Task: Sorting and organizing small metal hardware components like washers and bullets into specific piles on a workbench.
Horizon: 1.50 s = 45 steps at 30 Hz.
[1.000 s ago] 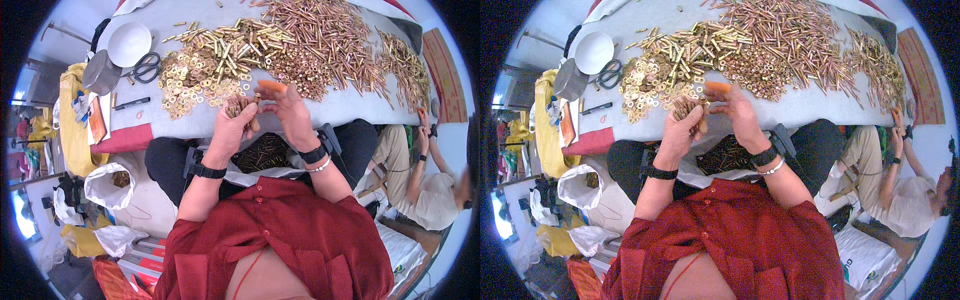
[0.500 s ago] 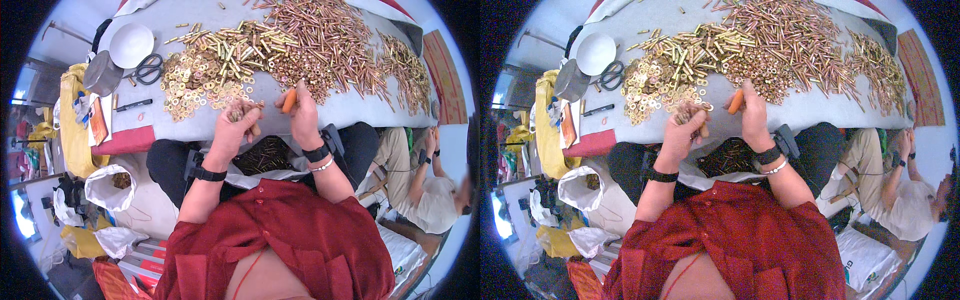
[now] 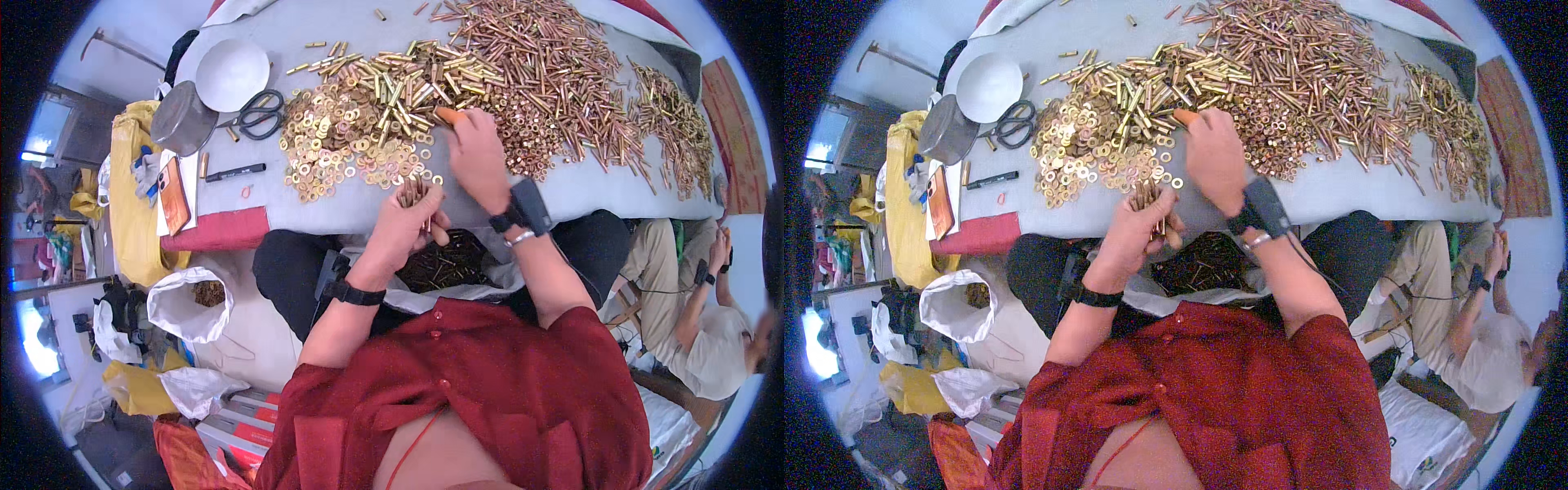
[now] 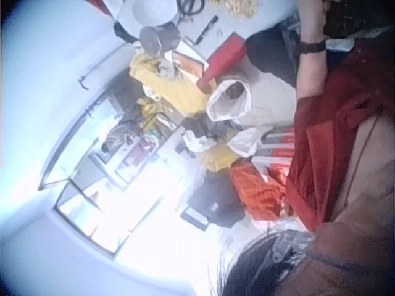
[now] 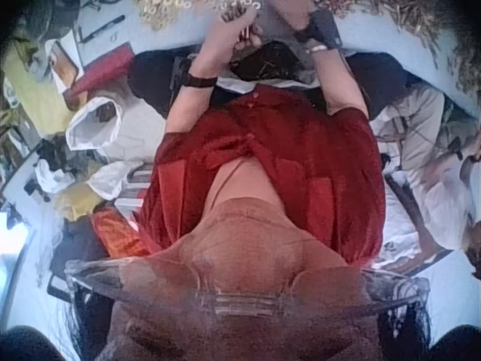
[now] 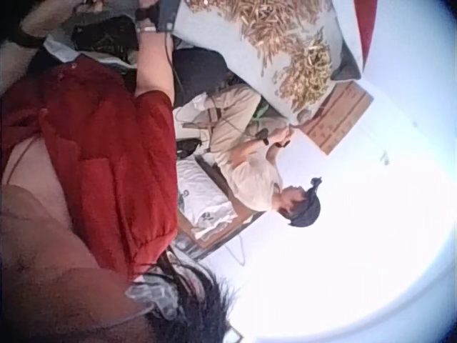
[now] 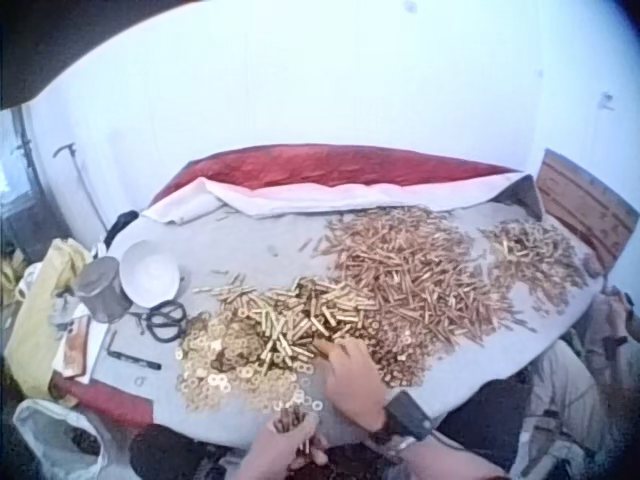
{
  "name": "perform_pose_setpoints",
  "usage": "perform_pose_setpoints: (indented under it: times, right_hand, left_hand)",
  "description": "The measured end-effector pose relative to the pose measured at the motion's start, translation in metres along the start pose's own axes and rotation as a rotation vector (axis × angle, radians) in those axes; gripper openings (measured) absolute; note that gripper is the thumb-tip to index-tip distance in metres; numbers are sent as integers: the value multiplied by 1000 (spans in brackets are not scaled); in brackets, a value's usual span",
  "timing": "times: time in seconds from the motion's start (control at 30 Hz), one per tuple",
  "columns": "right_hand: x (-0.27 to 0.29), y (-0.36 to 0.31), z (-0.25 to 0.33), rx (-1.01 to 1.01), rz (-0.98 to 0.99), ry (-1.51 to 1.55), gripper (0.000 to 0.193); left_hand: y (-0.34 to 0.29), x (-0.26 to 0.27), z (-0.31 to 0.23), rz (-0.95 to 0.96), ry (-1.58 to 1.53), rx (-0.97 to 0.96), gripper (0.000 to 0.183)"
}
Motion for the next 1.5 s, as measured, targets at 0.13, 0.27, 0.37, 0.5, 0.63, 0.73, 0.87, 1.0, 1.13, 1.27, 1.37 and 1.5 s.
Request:
perform_pose_setpoints:
  times: [0.13,0.27,0.37,0.5,0.63,0.73,0.87,1.0,1.13,1.27,1.37,1.5]
  right_hand:
    - [21,-20,2,-5,88,148,24]
    - [40,-30,17,50,87,185,19]
    - [46,-30,25,95,130,153,21]
    - [49,-31,33,147,125,151,22]
    - [49,-35,31,188,152,121,22]
    - [50,-37,31,196,157,111,21]
    - [51,-37,35,228,166,112,21]
    - [55,-36,36,262,167,109,21]
    - [59,-37,47,336,187,144,21]
    - [46,-43,49,293,198,256,18]
    - [37,-37,33,-216,256,701,16]
    - [24,-33,30,52,172,99,17]
  left_hand:
    - [3,-1,-8,5,-152,-145,20]
    - [5,0,-3,44,-114,-99,22]
    - [-4,-9,-8,10,-177,-55,25]
    - [-7,-10,-7,6,-174,-38,28]
    - [-8,-6,-10,-65,150,-87,30]
    - [-7,-8,-12,-93,304,-116,29]
    - [-3,-6,-1,-51,119,-48,26]
    - [-3,-4,0,21,-32,16,26]
    - [-3,-3,4,26,-31,53,25]
    - [-7,-4,-3,9,-80,30,26]
    - [-3,4,-4,-6,-102,-53,25]
    - [-3,14,-10,-116,-48,-121,25]
Point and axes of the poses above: each hand's wrist, its own y-axis towards the middle knuckle, its own x-axis out of the back of the hand, z = x × y, the point moved 8 cm from there along y, towards the middle knuckle, and after that the axes turned 2 degrees about y, right-handed, at the moved point
